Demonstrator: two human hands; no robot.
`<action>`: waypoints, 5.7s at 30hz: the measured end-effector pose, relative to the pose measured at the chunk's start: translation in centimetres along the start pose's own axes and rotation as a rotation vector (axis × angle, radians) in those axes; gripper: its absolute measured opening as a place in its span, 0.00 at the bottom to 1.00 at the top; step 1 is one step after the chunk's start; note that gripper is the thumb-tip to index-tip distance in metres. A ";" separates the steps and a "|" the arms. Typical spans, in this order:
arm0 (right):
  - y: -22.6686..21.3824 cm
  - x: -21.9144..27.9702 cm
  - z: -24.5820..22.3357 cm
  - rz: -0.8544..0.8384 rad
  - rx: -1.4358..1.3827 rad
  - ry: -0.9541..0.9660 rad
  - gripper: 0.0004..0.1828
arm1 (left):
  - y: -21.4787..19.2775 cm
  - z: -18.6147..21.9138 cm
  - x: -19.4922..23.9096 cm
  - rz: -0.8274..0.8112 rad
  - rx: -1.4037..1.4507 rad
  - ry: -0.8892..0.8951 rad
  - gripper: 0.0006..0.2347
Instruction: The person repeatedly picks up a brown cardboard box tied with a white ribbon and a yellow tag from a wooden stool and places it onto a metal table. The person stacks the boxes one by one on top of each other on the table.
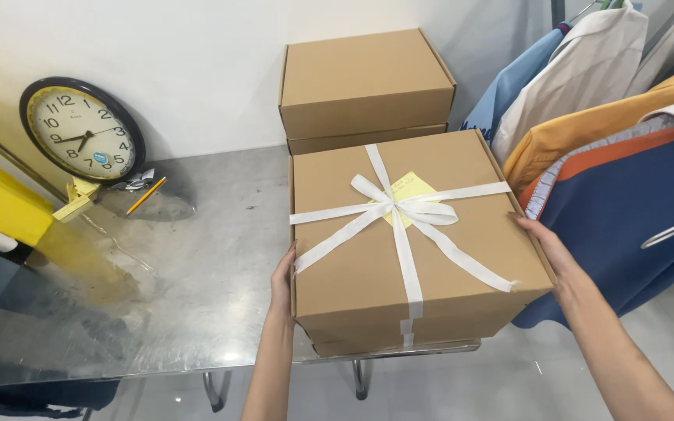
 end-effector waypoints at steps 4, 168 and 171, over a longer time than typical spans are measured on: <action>2.8 5.1 -2.6 -0.063 -0.011 0.037 0.18 | -4.5 -3.8 -2.8 -0.053 0.222 -0.052 0.19; -93.2 79.6 47.9 0.294 0.371 0.359 0.35 | 9.8 -85.4 98.4 0.249 -0.053 -0.584 0.29; -93.3 79.9 47.9 0.330 0.399 0.427 0.40 | 8.8 -86.2 98.5 0.215 -0.064 -0.554 0.30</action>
Point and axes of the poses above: each hand's wrist, its own x-axis away from the middle knuckle, its own y-axis out of the palm, z = x × y, the point moved 9 cm from there along -x, towards the middle knuckle, and after that the axes turned 1 degree about y, right-handed, at the moved point
